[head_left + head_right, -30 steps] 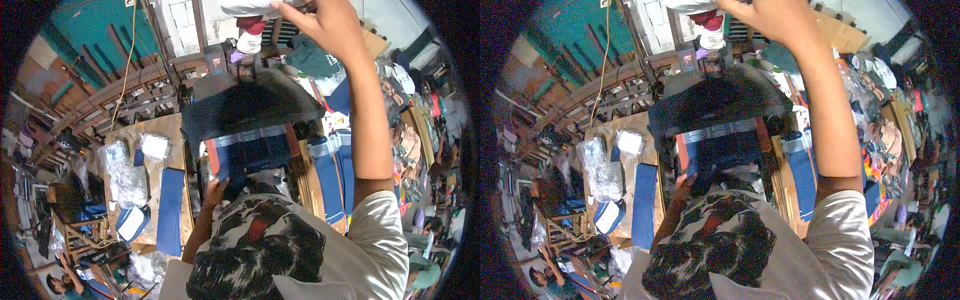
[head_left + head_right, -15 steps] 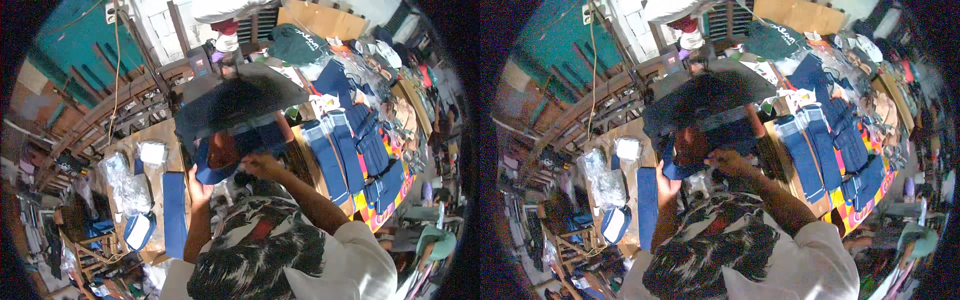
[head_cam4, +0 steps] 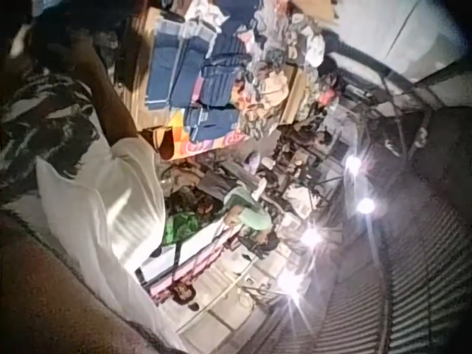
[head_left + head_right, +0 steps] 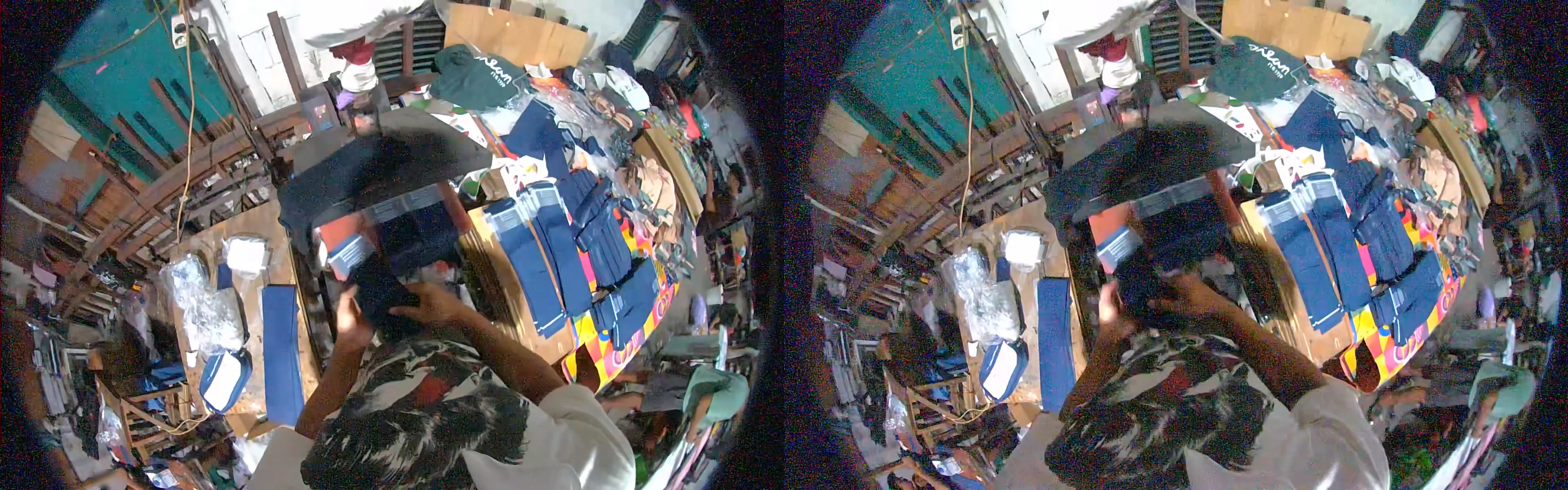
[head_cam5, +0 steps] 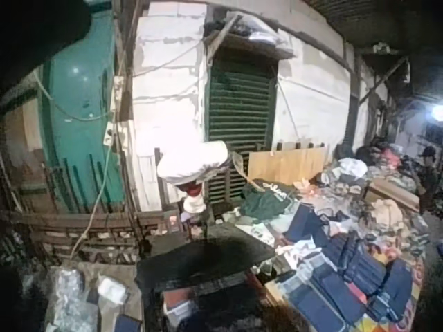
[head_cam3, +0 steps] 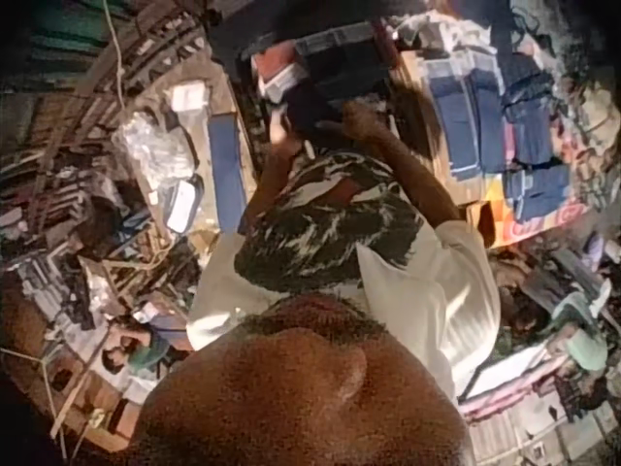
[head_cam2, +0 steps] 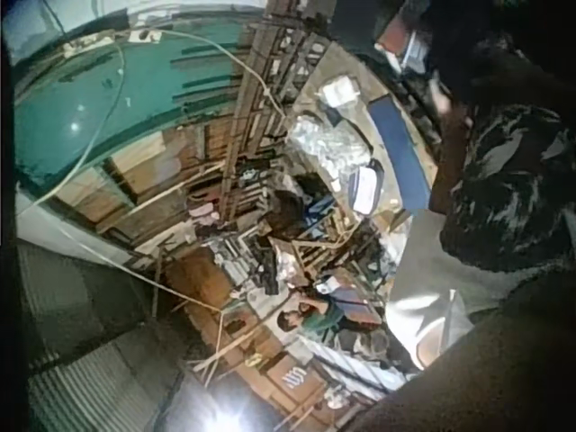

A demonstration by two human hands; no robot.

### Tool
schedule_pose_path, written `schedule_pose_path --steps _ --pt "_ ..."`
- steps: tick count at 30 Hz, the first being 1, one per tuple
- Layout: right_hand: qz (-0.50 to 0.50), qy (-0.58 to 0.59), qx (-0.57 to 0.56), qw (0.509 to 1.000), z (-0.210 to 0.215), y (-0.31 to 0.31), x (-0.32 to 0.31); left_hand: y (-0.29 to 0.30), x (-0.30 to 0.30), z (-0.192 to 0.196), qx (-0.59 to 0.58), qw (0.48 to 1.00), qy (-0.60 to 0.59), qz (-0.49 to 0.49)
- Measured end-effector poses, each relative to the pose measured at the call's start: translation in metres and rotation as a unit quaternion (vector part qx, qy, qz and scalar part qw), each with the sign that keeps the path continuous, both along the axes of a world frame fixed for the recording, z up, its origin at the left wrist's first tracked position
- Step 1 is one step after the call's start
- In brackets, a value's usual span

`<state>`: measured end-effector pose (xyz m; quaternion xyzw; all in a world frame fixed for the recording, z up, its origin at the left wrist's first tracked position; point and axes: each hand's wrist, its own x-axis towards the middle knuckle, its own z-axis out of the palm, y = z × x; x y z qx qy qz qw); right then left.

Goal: Using a heat press machine to apply labels and designs to pieces of fabric.

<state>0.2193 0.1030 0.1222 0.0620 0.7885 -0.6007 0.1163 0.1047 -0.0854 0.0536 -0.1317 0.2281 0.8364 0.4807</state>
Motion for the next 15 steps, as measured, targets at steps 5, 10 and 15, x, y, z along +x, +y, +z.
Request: schedule_pose_path --steps 5,10,15 --pt "-0.122 0.065 0.213 0.967 -0.008 0.006 0.029 0.036 -0.042 0.030 -0.013 0.997 0.027 -0.065" --pt "-0.170 -0.045 0.065 0.982 -0.023 0.027 0.026 0.089 -0.066 0.031 -0.048 0.967 0.247 -0.024" --pt "-0.243 -0.008 0.091 0.966 -0.103 0.055 0.039 0.099 -0.013 -0.034 -0.324 0.881 0.334 -0.091"
